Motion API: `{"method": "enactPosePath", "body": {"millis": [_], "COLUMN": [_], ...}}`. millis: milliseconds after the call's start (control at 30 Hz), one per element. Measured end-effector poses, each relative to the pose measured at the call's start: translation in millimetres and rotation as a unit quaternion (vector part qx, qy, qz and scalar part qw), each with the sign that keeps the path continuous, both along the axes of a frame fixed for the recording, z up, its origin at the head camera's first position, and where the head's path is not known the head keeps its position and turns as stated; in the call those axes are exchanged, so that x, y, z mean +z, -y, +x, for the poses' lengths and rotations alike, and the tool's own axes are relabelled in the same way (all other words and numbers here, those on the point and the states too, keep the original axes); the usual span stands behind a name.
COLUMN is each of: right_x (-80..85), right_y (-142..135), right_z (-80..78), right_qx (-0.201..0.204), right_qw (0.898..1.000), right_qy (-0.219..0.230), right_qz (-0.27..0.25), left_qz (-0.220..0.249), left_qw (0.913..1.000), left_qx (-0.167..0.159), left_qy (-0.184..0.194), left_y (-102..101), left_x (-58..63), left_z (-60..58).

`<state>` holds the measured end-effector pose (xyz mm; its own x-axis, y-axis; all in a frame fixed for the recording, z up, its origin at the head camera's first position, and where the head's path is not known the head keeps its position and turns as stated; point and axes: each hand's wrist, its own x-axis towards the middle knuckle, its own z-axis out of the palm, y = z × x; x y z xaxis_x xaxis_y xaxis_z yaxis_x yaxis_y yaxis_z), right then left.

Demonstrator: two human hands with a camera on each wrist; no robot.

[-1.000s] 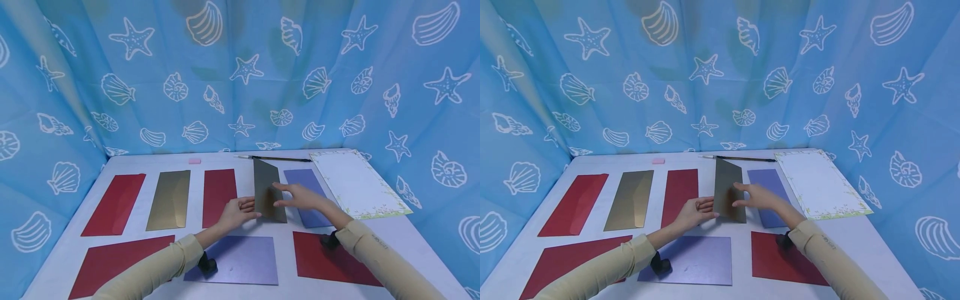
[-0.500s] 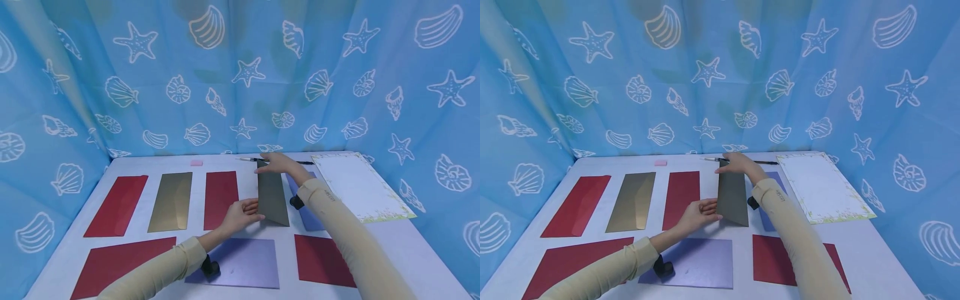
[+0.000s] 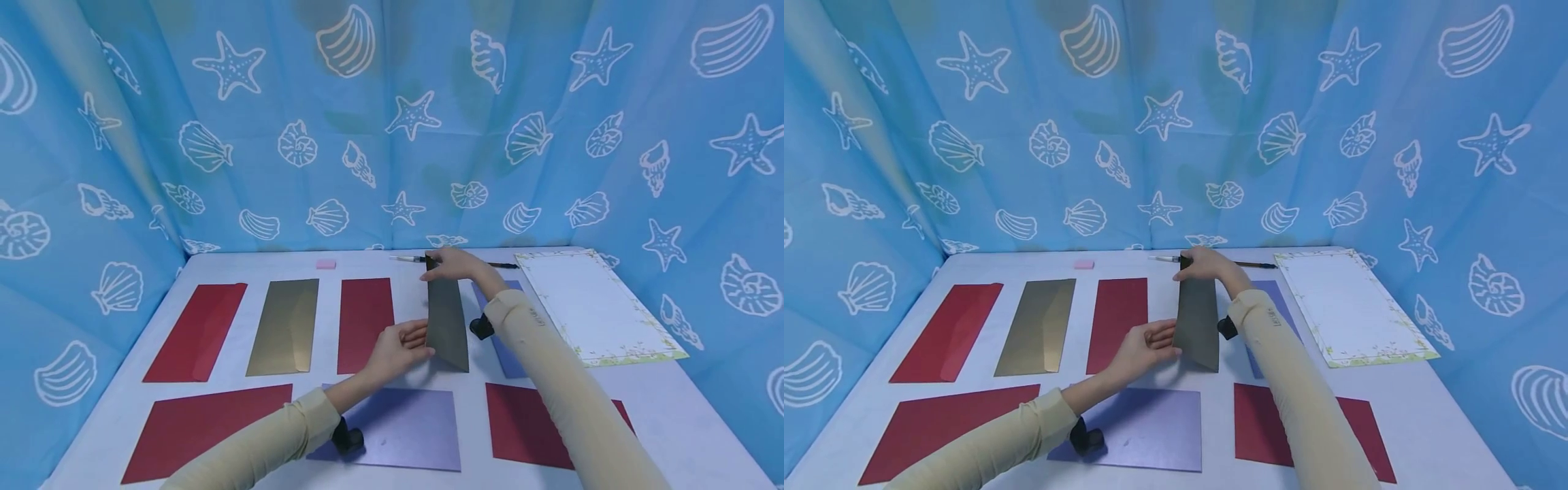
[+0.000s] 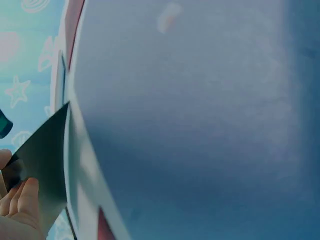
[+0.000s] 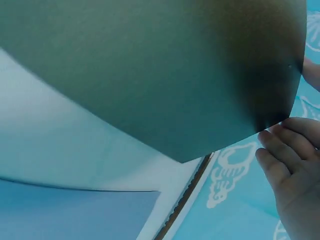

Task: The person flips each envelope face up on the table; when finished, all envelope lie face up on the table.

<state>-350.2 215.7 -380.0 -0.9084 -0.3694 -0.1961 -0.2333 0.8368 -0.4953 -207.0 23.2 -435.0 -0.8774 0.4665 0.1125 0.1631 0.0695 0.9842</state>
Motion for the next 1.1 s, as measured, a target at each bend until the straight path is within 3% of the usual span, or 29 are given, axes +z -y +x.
{"method": "enactPosePath", "body": {"millis": [133, 400, 667, 833, 1000, 1100], "right_x": [8.5, 23.8, 22.4, 15.2, 2.4, -7.1], "right_y": [-7.5, -25.6, -43.7, -54.1, -63.6, -67.2], "right_z": [3.3, 11.6, 18.9, 23.0, 28.5, 31.9], "right_qx": [0.015, 0.022, 0.018, 0.023, 0.029, 0.02], "right_qw": [0.999, 0.994, 0.99, 0.985, 0.978, 0.976], "right_qy": [-0.011, -0.037, -0.042, -0.038, -0.022, -0.021], "right_qz": [-0.042, -0.096, -0.131, -0.165, -0.208, -0.217], "left_qz": [0.001, -0.034, -0.118, -0.17, -0.225, -0.242], "left_qw": [0.9995, 0.9953, 0.9795, 0.9625, 0.9361, 0.9203], "left_qx": [-0.01, -0.015, -0.017, -0.018, -0.021, -0.04], "left_qy": [-0.028, -0.089, -0.162, -0.211, -0.27, -0.305], "left_y": [2.8, 1.2, -4.8, -8.2, -9.3, -11.6], "left_x": [15.8, 8.5, 21.9, 29.1, 30.4, 26.8], "left_z": [4.8, -10.8, -9.7, -7.4, -6.6, -6.2]}}
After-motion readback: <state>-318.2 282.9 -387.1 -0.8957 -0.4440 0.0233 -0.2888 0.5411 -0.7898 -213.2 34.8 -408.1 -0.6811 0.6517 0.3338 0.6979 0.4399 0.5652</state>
